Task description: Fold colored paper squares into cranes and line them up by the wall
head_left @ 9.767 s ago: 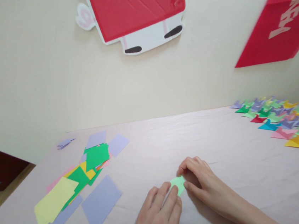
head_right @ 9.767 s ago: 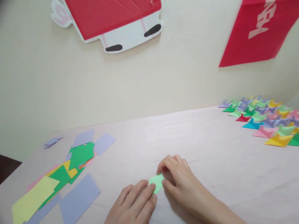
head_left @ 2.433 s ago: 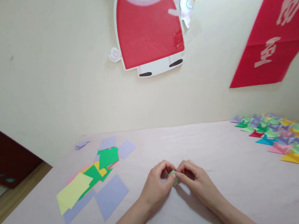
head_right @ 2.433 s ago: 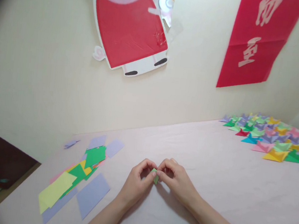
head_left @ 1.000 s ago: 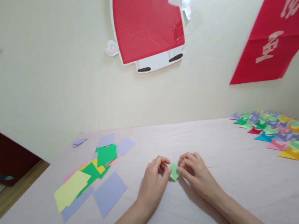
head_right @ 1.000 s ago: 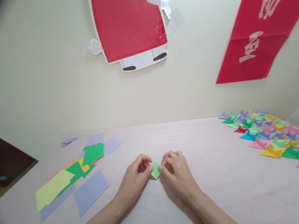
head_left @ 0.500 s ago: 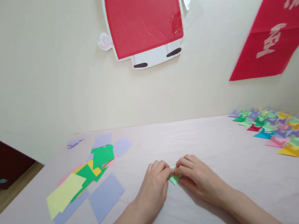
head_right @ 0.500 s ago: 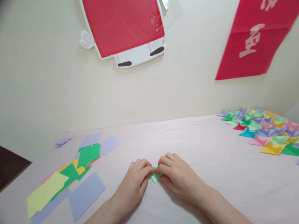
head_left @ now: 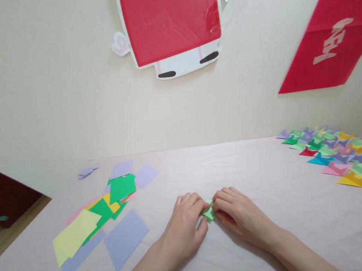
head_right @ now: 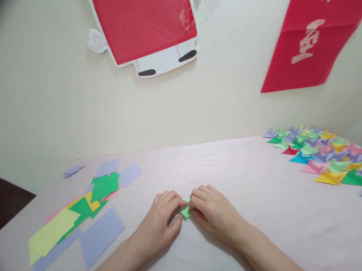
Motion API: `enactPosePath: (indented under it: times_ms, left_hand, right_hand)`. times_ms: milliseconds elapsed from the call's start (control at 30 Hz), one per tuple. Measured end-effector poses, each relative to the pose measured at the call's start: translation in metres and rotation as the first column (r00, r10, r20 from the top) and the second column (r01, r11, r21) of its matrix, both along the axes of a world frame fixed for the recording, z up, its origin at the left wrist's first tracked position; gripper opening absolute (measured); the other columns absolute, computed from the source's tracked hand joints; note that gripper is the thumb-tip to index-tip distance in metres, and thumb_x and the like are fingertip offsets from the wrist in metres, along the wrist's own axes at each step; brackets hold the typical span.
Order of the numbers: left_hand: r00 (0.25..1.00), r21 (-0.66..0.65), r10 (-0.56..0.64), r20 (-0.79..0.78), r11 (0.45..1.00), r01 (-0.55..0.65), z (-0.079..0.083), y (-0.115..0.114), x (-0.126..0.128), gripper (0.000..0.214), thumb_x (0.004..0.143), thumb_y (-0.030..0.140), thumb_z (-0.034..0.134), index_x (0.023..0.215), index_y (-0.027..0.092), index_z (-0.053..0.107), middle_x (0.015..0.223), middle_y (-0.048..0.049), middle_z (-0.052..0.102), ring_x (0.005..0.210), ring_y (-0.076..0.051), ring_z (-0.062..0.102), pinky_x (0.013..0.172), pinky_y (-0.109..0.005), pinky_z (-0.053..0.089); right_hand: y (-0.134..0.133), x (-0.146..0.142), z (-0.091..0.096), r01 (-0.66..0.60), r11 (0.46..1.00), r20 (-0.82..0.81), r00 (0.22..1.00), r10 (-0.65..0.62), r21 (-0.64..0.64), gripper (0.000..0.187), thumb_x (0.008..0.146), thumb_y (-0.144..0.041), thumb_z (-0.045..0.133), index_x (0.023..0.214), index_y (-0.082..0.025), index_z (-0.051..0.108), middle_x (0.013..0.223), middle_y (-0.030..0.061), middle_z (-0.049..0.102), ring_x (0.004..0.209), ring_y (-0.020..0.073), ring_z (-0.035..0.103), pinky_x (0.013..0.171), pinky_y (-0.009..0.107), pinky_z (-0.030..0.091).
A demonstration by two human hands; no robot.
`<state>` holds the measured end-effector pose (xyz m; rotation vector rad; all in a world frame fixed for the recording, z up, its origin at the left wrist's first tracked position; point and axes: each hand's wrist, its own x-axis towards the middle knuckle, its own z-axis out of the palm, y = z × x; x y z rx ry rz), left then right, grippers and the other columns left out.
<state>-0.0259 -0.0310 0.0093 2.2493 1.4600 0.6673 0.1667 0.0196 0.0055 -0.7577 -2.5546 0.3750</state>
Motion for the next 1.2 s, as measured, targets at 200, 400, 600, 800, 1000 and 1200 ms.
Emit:
enactPosePath:
  times_ms: [200, 400, 600, 800, 1000, 1200]
  left_hand:
    - [1.000, 0.103, 0.007, -0.029, 0.995, -0.004, -0.003, 0.002, 0.002, 0.016, 0.085, 0.006, 0.056, 0.089, 0.021, 0.058, 0.094, -0.0023, 0.058, 0.092, -0.020, 0.053, 0.083, -0.036, 0.039]
    - [0.989, 0.201, -0.057, -0.137, 0.976, 0.084, -0.001, 0.007, 0.003, 0.018, 0.088, 0.003, 0.053, 0.091, 0.020, 0.058, 0.098, -0.0029, 0.062, 0.095, -0.021, 0.054, 0.084, -0.037, 0.040]
    - [0.973, 0.232, -0.045, -0.228, 0.968, 0.099, -0.001, 0.018, 0.008, 0.012, 0.089, 0.009, 0.058, 0.083, 0.019, 0.056, 0.085, -0.0019, 0.060, 0.084, -0.021, 0.053, 0.078, -0.036, 0.041]
    - [0.990, 0.200, -0.008, -0.142, 0.979, 0.037, -0.006, 0.023, 0.011, 0.015, 0.088, 0.009, 0.060, 0.081, 0.020, 0.053, 0.084, -0.0006, 0.059, 0.082, -0.019, 0.053, 0.076, -0.033, 0.039]
    - [0.998, 0.145, 0.046, -0.052, 0.989, -0.038, -0.004, 0.026, 0.012, 0.018, 0.087, 0.010, 0.061, 0.077, 0.020, 0.051, 0.081, 0.0009, 0.059, 0.080, -0.018, 0.054, 0.074, -0.032, 0.038]
    - [0.998, 0.122, 0.059, -0.018, 0.991, -0.057, -0.006, 0.027, 0.012, 0.016, 0.085, 0.009, 0.062, 0.079, 0.020, 0.052, 0.082, 0.0008, 0.059, 0.081, -0.018, 0.055, 0.075, -0.031, 0.038]
  right_hand:
    - [0.002, 0.000, -0.003, -0.003, 0.997, -0.061, 0.998, -0.002, -0.077, 0.016, 0.090, -0.010, 0.049, 0.079, -0.019, 0.057, 0.081, 0.0052, 0.060, 0.079, 0.0195, 0.051, 0.074, 0.033, 0.040]
    - [0.007, 0.007, -0.001, -0.004, 0.992, -0.112, 0.994, -0.010, -0.129, 0.019, 0.083, -0.004, 0.050, 0.084, -0.019, 0.061, 0.088, 0.0059, 0.062, 0.086, 0.0207, 0.052, 0.080, 0.036, 0.042]
    - [0.011, 0.010, -0.004, 0.038, 0.987, -0.153, 0.986, -0.062, -0.154, 0.021, 0.087, -0.006, 0.049, 0.086, -0.020, 0.064, 0.088, 0.0060, 0.062, 0.087, 0.0211, 0.052, 0.079, 0.036, 0.043]
    - [0.015, 0.012, -0.007, 0.056, 0.972, -0.175, 0.980, -0.098, -0.229, 0.014, 0.091, -0.015, 0.055, 0.084, -0.022, 0.065, 0.090, 0.0047, 0.063, 0.090, 0.0207, 0.053, 0.081, 0.034, 0.043]
    - [0.017, 0.012, -0.005, 0.061, 0.955, -0.160, 0.981, -0.112, -0.291, 0.019, 0.095, -0.023, 0.051, 0.085, -0.021, 0.067, 0.090, 0.0057, 0.064, 0.090, 0.0210, 0.053, 0.083, 0.036, 0.043]
    - [0.018, 0.009, -0.001, 0.097, 0.928, -0.138, 0.978, -0.156, -0.359, 0.020, 0.094, -0.030, 0.053, 0.083, -0.022, 0.068, 0.091, 0.0055, 0.064, 0.090, 0.0216, 0.053, 0.082, 0.036, 0.042]
